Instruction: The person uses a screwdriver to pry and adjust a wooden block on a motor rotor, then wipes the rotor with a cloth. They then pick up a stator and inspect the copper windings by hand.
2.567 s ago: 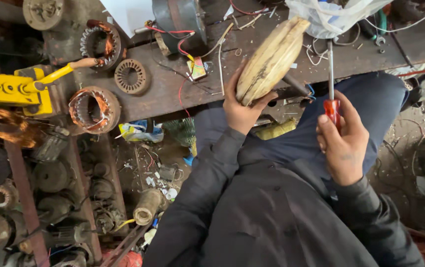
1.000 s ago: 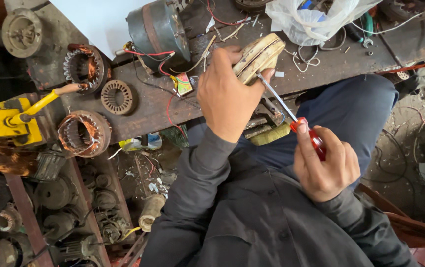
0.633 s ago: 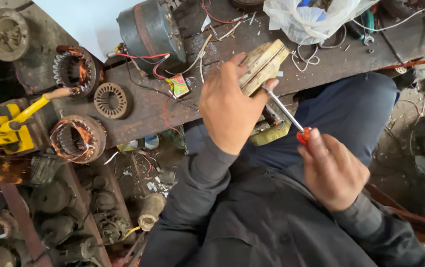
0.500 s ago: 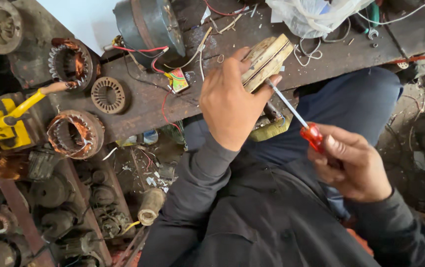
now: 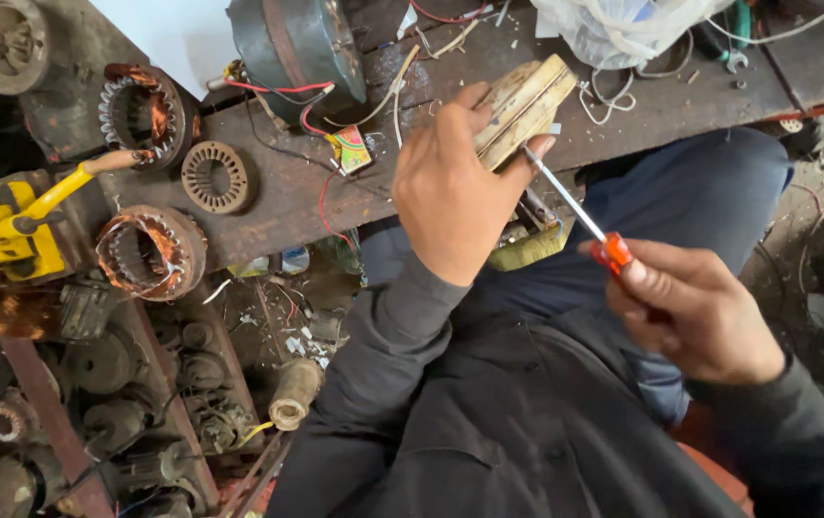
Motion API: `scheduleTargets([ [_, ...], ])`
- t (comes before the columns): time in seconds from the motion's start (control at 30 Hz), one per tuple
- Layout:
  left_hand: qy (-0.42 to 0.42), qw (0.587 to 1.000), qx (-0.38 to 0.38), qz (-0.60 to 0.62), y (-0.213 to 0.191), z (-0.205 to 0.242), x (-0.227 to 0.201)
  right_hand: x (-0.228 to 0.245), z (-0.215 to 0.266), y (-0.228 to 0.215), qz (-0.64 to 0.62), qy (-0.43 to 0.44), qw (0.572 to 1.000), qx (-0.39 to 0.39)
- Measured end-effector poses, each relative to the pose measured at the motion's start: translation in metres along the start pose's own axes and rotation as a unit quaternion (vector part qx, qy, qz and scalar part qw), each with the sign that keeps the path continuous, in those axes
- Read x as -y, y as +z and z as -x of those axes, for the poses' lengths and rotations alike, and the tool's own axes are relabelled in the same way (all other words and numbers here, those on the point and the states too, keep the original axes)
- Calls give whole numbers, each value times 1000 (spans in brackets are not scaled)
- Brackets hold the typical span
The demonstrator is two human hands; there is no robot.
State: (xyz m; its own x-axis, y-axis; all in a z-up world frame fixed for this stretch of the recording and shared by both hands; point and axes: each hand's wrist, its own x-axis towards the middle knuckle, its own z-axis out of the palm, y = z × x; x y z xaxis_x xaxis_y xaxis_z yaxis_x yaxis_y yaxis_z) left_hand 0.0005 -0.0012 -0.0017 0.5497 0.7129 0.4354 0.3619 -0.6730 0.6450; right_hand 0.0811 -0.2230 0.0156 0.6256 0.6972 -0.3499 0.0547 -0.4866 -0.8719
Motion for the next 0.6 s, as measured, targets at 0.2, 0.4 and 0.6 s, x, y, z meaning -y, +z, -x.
scheduleTargets([
  [0.2,-6,1000,-20,-5,0,-2,-1,-10,-9,-7,222,-200,949,-99],
  [0.4,-7,999,-32,-23,4,0,-3,-16,-4,0,63,-71,995,-38],
  [0.6,-31,998,-23,-39,7,-4,-6,-3,-25,-17,-236,136,957,97],
])
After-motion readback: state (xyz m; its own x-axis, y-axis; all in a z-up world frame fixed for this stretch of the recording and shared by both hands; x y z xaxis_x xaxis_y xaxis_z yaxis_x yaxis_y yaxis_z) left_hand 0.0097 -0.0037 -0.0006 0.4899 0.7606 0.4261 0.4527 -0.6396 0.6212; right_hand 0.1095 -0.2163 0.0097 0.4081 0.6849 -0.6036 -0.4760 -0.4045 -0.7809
